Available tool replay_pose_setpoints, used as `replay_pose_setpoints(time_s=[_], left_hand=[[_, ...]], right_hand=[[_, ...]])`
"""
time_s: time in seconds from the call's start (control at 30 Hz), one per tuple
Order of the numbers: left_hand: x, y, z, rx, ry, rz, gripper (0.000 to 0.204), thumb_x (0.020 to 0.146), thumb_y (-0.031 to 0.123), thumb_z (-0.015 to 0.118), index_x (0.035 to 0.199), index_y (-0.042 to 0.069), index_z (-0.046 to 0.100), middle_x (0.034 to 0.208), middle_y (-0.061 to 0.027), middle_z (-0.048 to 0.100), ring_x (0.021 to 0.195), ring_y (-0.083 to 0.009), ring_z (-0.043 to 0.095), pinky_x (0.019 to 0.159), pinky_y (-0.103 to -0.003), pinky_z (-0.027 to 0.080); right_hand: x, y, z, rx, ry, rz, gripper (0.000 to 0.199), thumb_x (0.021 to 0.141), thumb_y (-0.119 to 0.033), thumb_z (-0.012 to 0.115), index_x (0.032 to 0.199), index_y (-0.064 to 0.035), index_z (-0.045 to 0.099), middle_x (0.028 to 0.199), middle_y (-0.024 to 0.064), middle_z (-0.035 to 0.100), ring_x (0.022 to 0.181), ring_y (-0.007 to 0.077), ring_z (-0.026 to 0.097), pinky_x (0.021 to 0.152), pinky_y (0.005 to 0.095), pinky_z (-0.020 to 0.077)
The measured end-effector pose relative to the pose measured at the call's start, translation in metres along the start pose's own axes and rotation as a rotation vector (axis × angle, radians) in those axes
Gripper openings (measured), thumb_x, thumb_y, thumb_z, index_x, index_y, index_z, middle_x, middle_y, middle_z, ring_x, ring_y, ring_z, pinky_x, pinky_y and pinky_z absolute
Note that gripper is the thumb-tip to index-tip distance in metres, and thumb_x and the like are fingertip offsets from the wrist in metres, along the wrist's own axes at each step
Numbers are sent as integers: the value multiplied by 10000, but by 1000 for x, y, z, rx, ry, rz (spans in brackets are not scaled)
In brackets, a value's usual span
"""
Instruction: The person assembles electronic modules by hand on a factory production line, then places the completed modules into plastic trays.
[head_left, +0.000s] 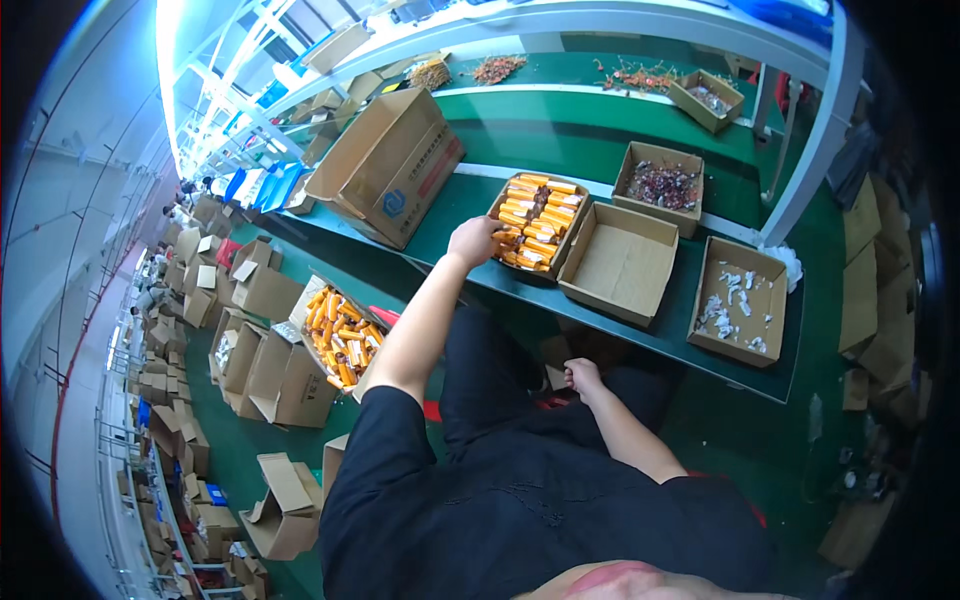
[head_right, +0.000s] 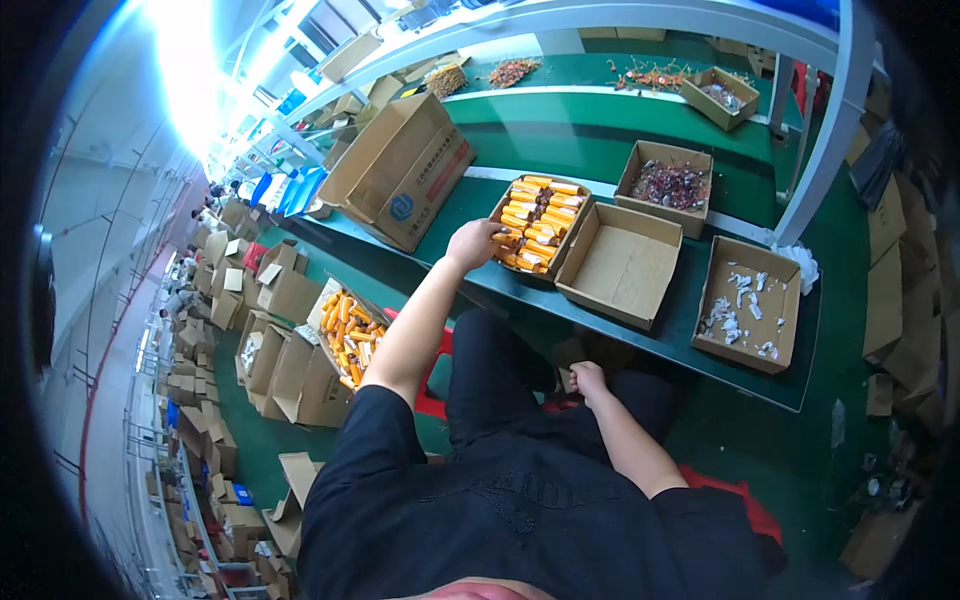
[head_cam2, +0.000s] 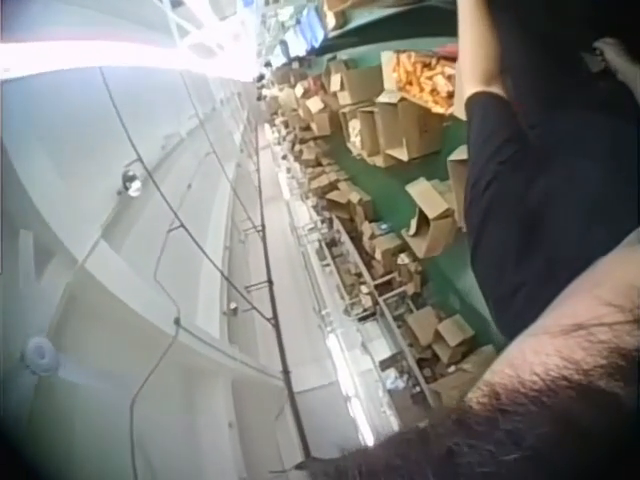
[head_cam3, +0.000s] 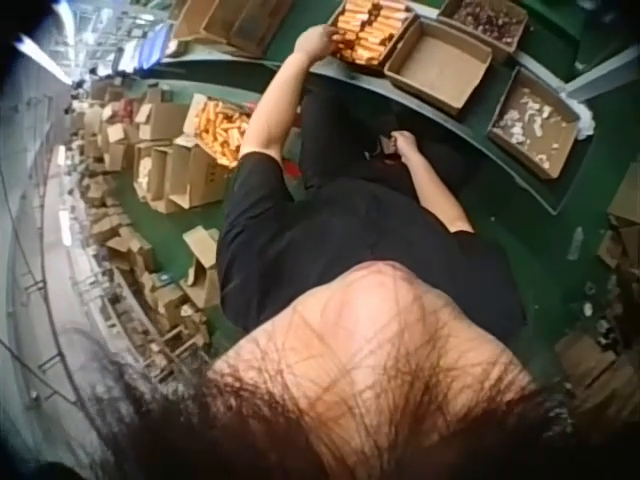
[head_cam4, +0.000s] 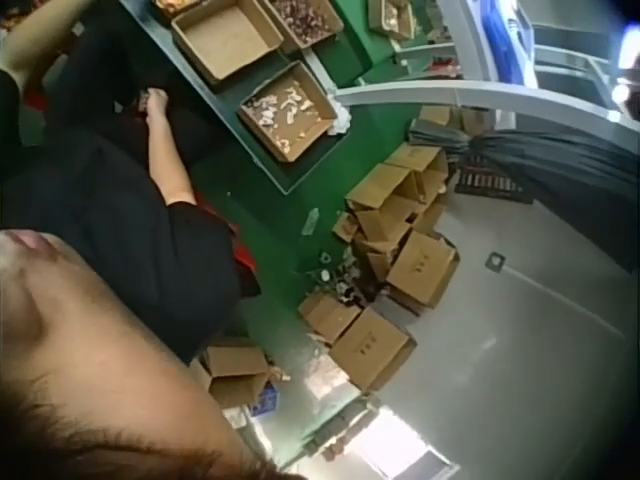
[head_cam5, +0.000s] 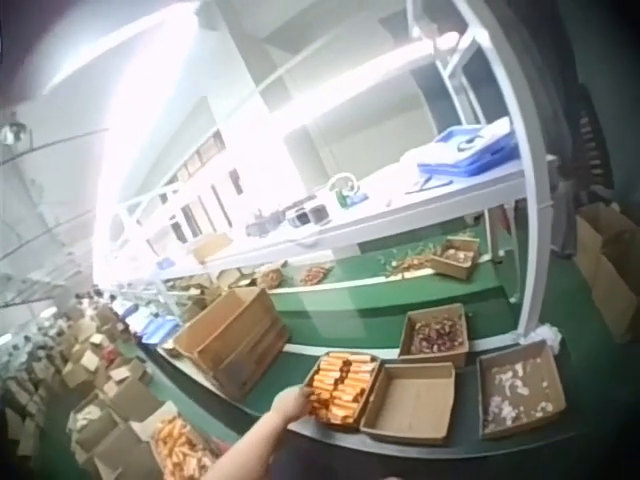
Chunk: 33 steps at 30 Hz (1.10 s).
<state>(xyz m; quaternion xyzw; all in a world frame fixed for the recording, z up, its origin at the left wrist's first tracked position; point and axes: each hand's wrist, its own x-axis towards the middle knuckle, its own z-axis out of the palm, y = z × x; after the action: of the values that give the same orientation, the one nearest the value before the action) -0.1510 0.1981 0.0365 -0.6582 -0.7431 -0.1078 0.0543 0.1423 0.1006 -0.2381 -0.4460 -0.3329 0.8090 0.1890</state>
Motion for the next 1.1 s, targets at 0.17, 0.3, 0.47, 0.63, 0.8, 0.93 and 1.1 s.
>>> replay_pose_setpoints(time_s=[0.17, 0.3, 0.47, 0.63, 0.8, 0.93, 1.1], left_hand=[[14, 40, -46, 257, -334, 117, 256, 894, 306, 673, 959, 82, 777, 988, -125, 752, 867, -367, 687, 765, -436, 555], [21, -18, -17, 120, -210, 203, 291, 841, 379, 757, 995, 135, 794, 963, -102, 761, 856, -340, 704, 748, -422, 568], [6, -48, -22, -783, 338, -136, 295, 922, 292, 762, 1111, 66, 738, 780, -29, 614, 636, -164, 542, 578, -285, 441], [-51, -39, -45, -1934, 297, -304, 354, 979, 248, 723, 1271, 58, 657, 798, 34, 508, 610, -42, 373, 543, -198, 312], [-130, 9, -15, -2281, 206, -288, 323, 1052, 210, 621, 1350, 87, 597, 899, 7, 528, 568, -12, 319, 504, -175, 261], [-186, 36, 21, -2561, -36, -406, 318, 1076, 240, 580, 1346, 72, 596, 923, -19, 576, 561, -8, 325, 485, -171, 248], [-207, 71, 23, -2559, -184, -895, 316, 1080, 279, 579, 1266, 29, 634, 782, 4, 551, 519, -7, 323, 463, -160, 212]], right_hand=[[-12, 12, 0, 1, 73, -41, 149, 988, -171, 593, 1010, -37, 654, 790, 48, 620, 603, 130, 557, 516, 240, 432], [-22, 15, -2, -34, 131, -43, 148, 993, -173, 598, 1007, -38, 656, 796, 46, 618, 608, 127, 557, 521, 237, 431], [-47, 13, 0, -169, 198, -119, 199, 1029, -220, 579, 1013, -37, 657, 816, 48, 615, 634, 129, 556, 570, 236, 446], [-65, 1, 16, -267, 167, -153, 258, 1057, -277, 570, 1041, -34, 656, 824, 52, 613, 664, 129, 553, 604, 241, 454], [-99, -49, 80, 232, -358, -187, 279, 1074, -226, 539, 1268, -35, 603, 857, 56, 602, 667, 132, 531, 625, 240, 448], [-104, -91, 137, 13, -152, -631, 528, 953, -44, 665, 1450, -61, 488, 1125, 108, 596, 790, 159, 580, 677, 255, 498], [-100, -113, 123, -504, -110, -1163, 557, 852, 14, 760, 1375, -51, 579, 1153, 114, 589, 827, 171, 596, 720, 262, 514]])
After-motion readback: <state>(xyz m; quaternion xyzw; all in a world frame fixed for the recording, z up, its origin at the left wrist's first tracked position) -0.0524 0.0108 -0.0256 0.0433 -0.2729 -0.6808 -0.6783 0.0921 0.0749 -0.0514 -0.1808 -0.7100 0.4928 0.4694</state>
